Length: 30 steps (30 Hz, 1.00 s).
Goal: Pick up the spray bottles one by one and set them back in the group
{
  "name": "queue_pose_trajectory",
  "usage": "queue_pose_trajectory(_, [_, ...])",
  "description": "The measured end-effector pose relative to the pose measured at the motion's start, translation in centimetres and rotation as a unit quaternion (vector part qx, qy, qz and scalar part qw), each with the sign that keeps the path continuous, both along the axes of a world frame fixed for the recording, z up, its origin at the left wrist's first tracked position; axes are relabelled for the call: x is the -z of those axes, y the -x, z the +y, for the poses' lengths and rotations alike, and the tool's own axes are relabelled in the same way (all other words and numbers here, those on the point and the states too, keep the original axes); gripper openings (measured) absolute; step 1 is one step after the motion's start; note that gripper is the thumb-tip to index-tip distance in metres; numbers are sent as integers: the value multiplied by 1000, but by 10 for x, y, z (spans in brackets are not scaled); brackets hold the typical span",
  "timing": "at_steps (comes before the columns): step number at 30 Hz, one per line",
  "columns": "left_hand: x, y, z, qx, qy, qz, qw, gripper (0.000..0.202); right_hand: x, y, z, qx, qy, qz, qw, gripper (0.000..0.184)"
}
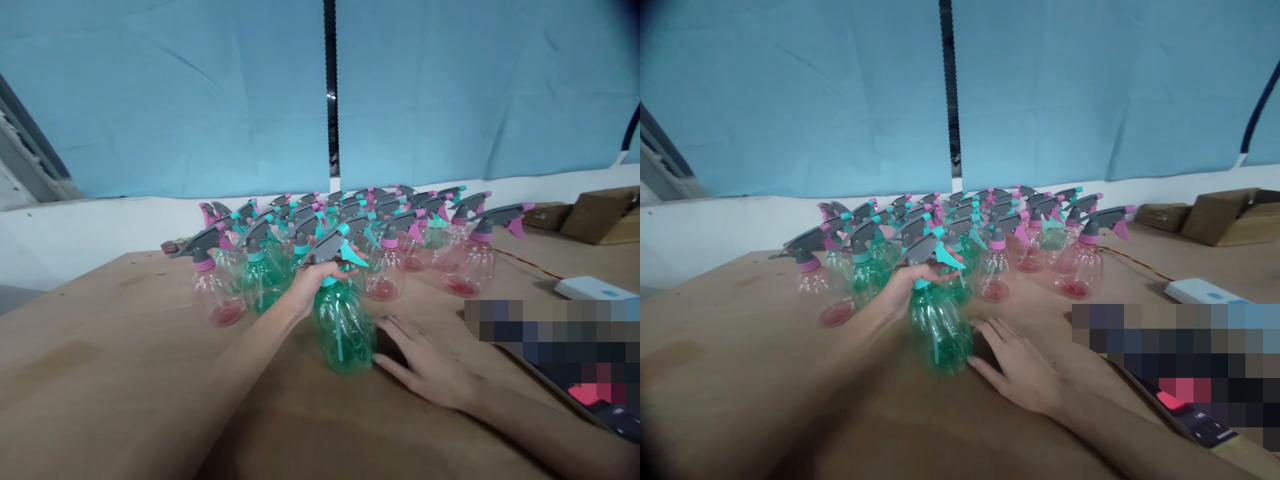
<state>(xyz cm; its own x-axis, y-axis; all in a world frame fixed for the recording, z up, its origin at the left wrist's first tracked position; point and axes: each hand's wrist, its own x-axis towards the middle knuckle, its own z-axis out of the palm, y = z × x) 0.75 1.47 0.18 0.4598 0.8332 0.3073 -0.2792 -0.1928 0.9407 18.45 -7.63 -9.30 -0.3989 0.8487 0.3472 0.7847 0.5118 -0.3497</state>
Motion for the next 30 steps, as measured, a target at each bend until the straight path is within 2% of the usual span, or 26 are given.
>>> queue_pose_trajectory(7, [4, 3, 3, 45, -26, 1, 999, 37, -2, 1, -1, 3, -1, 3, 1000, 35])
queue_pose_trajectory(12, [2, 2, 2, 55, -15, 7, 998, 35, -1, 0, -1, 1, -3, -3, 1000, 35])
queue_pose_trajectory(15, [1, 0, 1, 33, 0, -1, 999, 32, 0, 0, -1, 0, -3, 0, 1000, 36])
queue_pose_trajectory(19, [0, -2, -3, -29, 27, 11, 999, 24, 1, 0, 0, -3, -5, 9, 1000, 36])
queue_pose_trajectory(22, [-2, -1, -6, -34, 30, 16, 999, 24, 1, 0, 0, -4, 8, 15, 1000, 37])
queue_pose_trajectory(24, [-4, 0, -7, -19, 22, 20, 999, 27, 1, -1, -1, -7, 25, 28, 999, 41])
queue_pose_trajectory(27, [-4, -1, -6, -1, -2, 19, 1000, 27, 1, -2, -2, -18, 57, 65, 996, 56])
queue_pose_trajectory(30, [-1, -6, -9, 21, -32, 17, 999, 26, -1, -1, -4, -54, 80, 125, 988, 66])
